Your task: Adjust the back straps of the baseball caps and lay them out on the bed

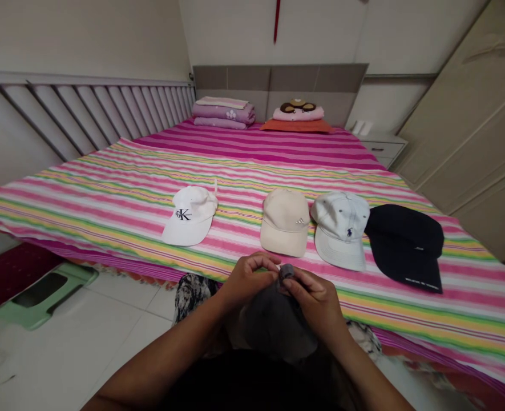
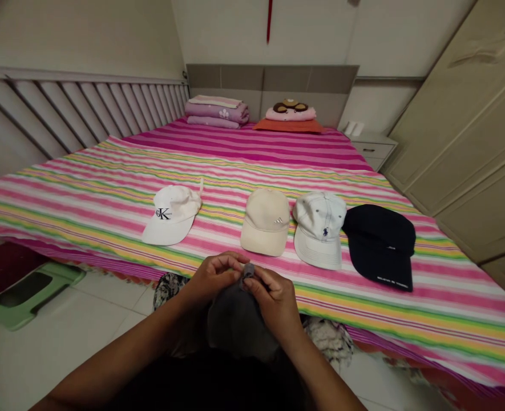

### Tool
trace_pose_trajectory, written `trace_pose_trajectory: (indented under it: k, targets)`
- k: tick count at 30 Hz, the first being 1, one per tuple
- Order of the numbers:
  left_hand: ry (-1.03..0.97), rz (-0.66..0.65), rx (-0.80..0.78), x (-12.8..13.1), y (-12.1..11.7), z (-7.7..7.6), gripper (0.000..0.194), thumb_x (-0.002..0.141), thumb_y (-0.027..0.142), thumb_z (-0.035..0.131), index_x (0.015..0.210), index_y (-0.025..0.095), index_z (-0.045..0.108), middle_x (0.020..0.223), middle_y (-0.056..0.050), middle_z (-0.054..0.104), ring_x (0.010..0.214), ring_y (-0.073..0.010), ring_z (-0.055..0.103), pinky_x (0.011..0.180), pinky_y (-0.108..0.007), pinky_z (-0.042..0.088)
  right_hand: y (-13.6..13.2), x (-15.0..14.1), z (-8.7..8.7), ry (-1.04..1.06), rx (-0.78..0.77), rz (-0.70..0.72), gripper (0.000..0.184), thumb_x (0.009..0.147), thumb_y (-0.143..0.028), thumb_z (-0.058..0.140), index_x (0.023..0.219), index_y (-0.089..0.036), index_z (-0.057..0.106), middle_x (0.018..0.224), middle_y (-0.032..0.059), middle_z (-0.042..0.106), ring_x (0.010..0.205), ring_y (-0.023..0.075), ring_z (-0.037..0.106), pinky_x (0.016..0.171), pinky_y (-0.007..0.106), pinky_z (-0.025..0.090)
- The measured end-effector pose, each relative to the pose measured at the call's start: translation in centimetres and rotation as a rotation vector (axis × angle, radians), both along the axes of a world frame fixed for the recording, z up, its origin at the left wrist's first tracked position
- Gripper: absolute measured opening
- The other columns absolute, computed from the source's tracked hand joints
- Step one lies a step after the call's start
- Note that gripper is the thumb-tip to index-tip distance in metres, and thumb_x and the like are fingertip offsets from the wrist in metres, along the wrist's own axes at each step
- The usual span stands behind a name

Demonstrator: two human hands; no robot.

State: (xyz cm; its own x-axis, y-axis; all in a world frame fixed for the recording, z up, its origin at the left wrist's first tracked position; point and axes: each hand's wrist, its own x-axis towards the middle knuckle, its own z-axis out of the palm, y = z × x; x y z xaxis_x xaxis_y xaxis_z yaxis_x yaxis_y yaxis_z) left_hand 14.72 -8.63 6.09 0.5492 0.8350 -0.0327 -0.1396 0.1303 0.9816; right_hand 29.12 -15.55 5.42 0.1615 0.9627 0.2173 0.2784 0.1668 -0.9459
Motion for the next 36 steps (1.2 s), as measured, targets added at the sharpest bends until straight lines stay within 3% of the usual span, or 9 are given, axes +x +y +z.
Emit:
trace_pose_trajectory:
  k: [2,5,10,14,20,26,29,32,36]
  targets:
    - [-0.047,-0.048,-0.145,-0.1,-0.1,0.1,0.012,0.063,0.022,0.067,0.067,0.012,0.062,0.097,-0.006,0.06,0.073,-0.0112,0.055,0.067,-0.023,0.041,-0.1,-0.1,0.1,-0.044,0.03,-0.014,0.025,0.076,-0.03,0.057,0.098,-0.022,0.067,0.083,0.0036,0.069,0.074,0.0202,0.063,0.065,0.031,0.052]
    - [-0.143,-0.151,-0.311,-0.2,-0.1,0.0,0.016,0.061,0.023,0.07,0.069,0.011,0.063,0.078,-0.004,0.064,0.062,-0.0096,0.054,0.063,-0.023,0.04,-0.1,-0.4,0.4,-0.082,0.072,-0.031,0.024,0.076,-0.028,0.057,0.097,-0.022,0.067,0.087,0.0041,0.069,0.075,0.0208,0.064,0.066,0.032,0.053]
    - [-0.203,-0.252,-0.414,-0.2,0.1,-0.1,0.02,0.06,0.025,0.071,0.07,0.01,0.064,0.062,-0.004,0.062,0.054,-0.0098,0.053,0.057,-0.023,0.039,-0.1,-0.7,0.9,-0.136,0.106,-0.021,0.023,0.077,-0.026,0.056,0.097,-0.024,0.067,0.09,0.0031,0.07,0.073,0.0199,0.064,0.068,0.033,0.053]
    - [-0.229,-0.244,-0.409,-0.2,0.2,0.4,0.018,0.059,0.024,0.071,0.06,0.01,0.06,0.06,-0.002,0.06,0.05,-0.0076,0.049,0.053,-0.021,0.036,-0.2,-0.7,1.0,-0.155,0.112,-0.071,0.022,0.077,-0.026,0.056,0.096,-0.024,0.066,0.089,0.003,0.07,0.073,0.0202,0.064,0.068,0.033,0.052]
    - [-0.018,-0.13,-0.201,-1.2,1.3,0.6,0.014,0.058,0.022,0.069,0.059,0.011,0.06,0.104,-0.01,0.062,0.079,-0.0153,0.057,0.063,-0.022,0.039,-0.5,-0.5,0.4,-0.098,0.085,-0.177,0.023,0.077,-0.031,0.056,0.096,-0.021,0.065,0.079,0.0043,0.068,0.069,0.0205,0.064,0.065,0.033,0.052]
    - [0.022,-0.122,-0.211,-1.7,1.6,0.8,0.019,0.065,0.031,0.064,0.069,0.013,0.06,0.095,-0.008,0.064,0.085,-0.0162,0.055,0.071,-0.025,0.038,-0.5,-0.8,0.7,-0.118,0.073,-0.155,0.022,0.078,-0.031,0.055,0.095,-0.02,0.064,0.074,0.0032,0.068,0.066,0.0194,0.063,0.062,0.031,0.051]
    - [-0.02,-0.227,-0.249,-1.3,1.3,0.8,0.027,0.067,0.038,0.064,0.081,0.016,0.06,0.085,-0.005,0.064,0.077,-0.0139,0.057,0.068,-0.025,0.039,-0.5,-0.9,0.9,-0.163,0.092,-0.13,0.021,0.077,-0.029,0.056,0.094,-0.021,0.064,0.076,0.0031,0.068,0.066,0.0191,0.063,0.063,0.03,0.051]
    - [-0.028,-0.227,-0.063,-1.0,1.0,0.7,0.025,0.058,0.031,0.072,0.073,0.015,0.06,0.082,-0.006,0.064,0.076,-0.0162,0.058,0.072,-0.029,0.041,-0.5,-0.9,0.6,-0.178,0.114,-0.12,0.021,0.077,-0.029,0.055,0.095,-0.022,0.064,0.079,0.0035,0.067,0.067,0.0188,0.063,0.064,0.031,0.052]
    - [0.143,-0.051,0.484,-1.0,0.9,1.0,0.012,0.063,0.027,0.069,0.061,0.018,0.062,0.08,-0.006,0.066,0.085,-0.0193,0.059,0.094,-0.037,0.031,-0.5,-0.8,0.1,-0.171,0.115,-0.114,0.021,0.078,-0.029,0.054,0.097,-0.022,0.063,0.082,0.0039,0.067,0.07,0.0192,0.062,0.062,0.03,0.052]
